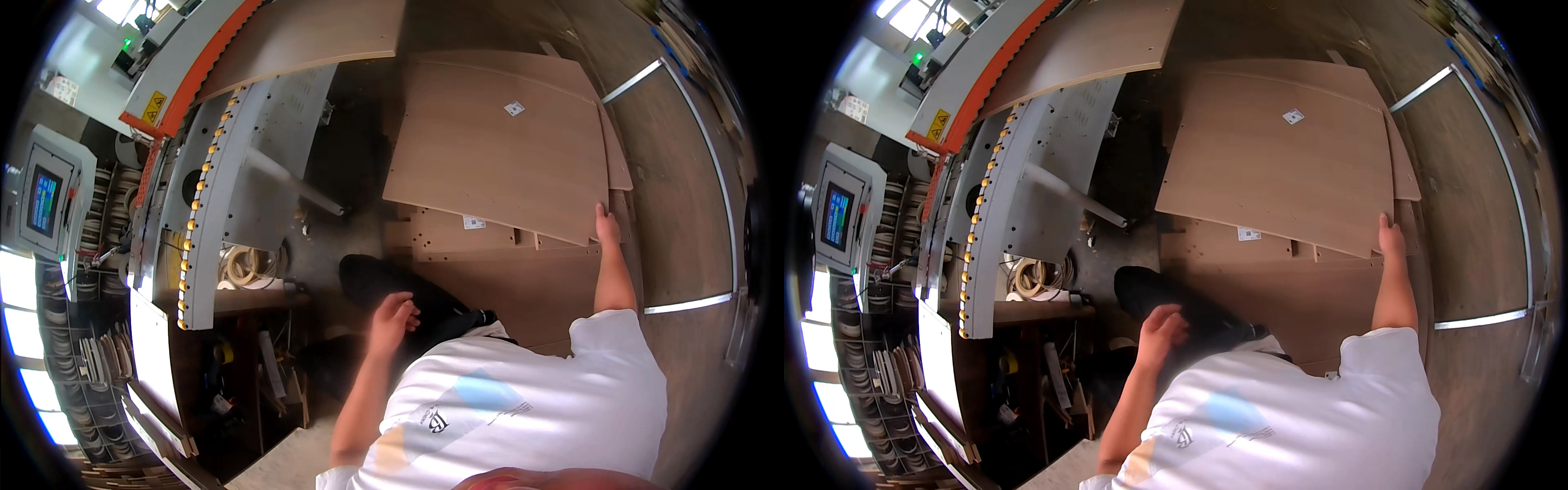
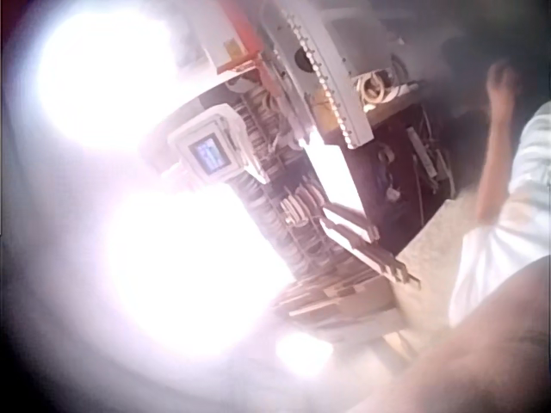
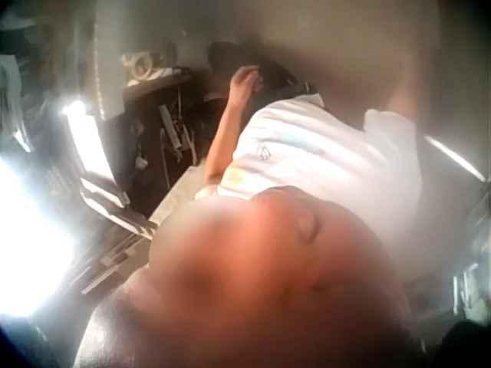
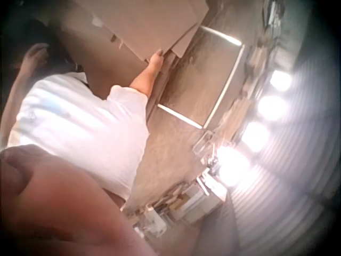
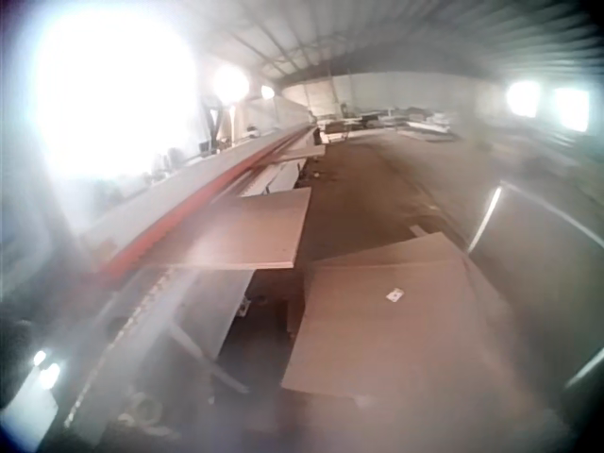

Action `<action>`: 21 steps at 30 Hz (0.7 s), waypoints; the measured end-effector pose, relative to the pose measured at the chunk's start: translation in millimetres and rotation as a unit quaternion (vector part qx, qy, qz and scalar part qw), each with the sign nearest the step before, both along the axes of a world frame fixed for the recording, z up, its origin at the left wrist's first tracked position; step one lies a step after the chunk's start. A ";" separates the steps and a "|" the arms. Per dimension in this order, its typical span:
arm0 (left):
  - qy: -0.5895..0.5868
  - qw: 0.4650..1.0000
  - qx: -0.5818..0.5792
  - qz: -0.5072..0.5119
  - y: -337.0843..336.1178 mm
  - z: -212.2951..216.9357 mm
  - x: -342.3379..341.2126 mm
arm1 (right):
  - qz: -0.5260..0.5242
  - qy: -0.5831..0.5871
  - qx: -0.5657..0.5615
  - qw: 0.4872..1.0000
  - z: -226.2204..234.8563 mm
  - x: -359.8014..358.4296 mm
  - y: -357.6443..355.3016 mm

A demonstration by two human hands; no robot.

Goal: The person repeatedly picks up flat wooden panels from a pile on the floor and places them onto a roller conveyor system. The person handles the panels one at a time, lifting them and positioning them onto the rollers before returning to the pile to retrieve the next piece.

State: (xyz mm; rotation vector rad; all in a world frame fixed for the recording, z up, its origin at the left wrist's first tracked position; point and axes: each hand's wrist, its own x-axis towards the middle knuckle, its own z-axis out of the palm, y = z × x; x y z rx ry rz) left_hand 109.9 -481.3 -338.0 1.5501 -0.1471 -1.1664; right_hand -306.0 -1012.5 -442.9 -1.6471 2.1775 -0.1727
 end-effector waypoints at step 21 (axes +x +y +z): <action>0.255 0.942 -0.175 0.130 -102.4 -65.5 17.7 | -0.068 -0.411 0.248 0.875 95.2 -8.4 246.3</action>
